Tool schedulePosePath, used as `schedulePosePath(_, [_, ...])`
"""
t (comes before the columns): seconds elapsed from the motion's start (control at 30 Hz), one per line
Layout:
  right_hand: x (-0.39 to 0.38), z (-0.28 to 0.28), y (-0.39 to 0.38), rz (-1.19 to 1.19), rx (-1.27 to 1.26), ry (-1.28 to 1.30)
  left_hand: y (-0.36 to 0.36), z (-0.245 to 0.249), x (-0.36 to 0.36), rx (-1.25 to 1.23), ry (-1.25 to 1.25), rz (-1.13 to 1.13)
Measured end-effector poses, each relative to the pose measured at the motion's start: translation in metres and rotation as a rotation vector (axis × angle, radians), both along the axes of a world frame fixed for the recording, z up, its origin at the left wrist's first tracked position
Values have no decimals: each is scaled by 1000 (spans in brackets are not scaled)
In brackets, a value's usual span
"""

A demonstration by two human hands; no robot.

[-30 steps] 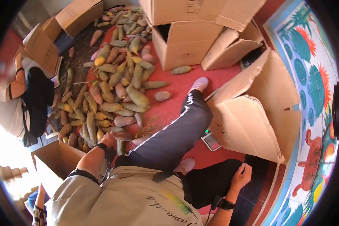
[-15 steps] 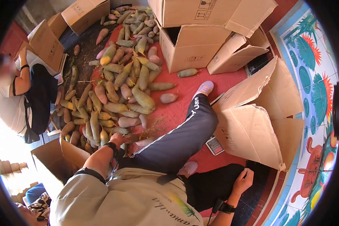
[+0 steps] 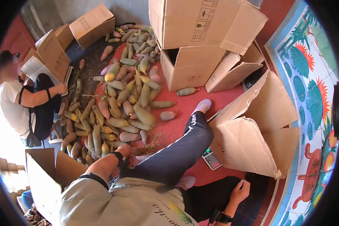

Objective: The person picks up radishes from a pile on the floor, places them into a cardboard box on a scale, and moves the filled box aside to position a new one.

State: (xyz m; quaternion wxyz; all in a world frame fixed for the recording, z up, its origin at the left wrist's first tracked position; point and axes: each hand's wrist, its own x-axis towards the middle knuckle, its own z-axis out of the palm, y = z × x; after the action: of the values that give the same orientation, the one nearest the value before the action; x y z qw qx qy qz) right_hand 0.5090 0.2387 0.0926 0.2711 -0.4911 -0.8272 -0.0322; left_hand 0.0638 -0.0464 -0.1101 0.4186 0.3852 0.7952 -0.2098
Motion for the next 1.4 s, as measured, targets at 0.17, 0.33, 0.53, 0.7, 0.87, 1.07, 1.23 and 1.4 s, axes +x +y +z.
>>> schedulePosePath(0.17, [-3, 3, -2, 17, 15, 29, 3, -10, -4, 63, -35, 112])
schedulePosePath(0.33, [-1, 2, -2, 24, 10, 48, 20, 2, -14, 378, -7, 38])
schedulePosePath(0.53, [1, -1, -1, 28, 36, 78, 64, 13, -30, 413, 41, 14])
schedulePosePath(0.7, [4, -1, -4, 26, 40, 101, 89, 52, -21, 443, -81, 233])
schedulePosePath(0.87, [3, 5, -8, 34, 30, 130, 93, 66, -15, 460, -111, 266])
schedulePosePath(1.07, [7, 0, -5, 50, 46, 147, 82, 49, -19, 479, 86, -100])
schedulePosePath(1.23, [8, -1, -5, 56, 56, 158, 75, 46, -26, 379, 93, 28])
schedulePosePath(1.4, [7, 1, -6, 50, 42, 155, 68, 45, -33, 297, 166, -75])
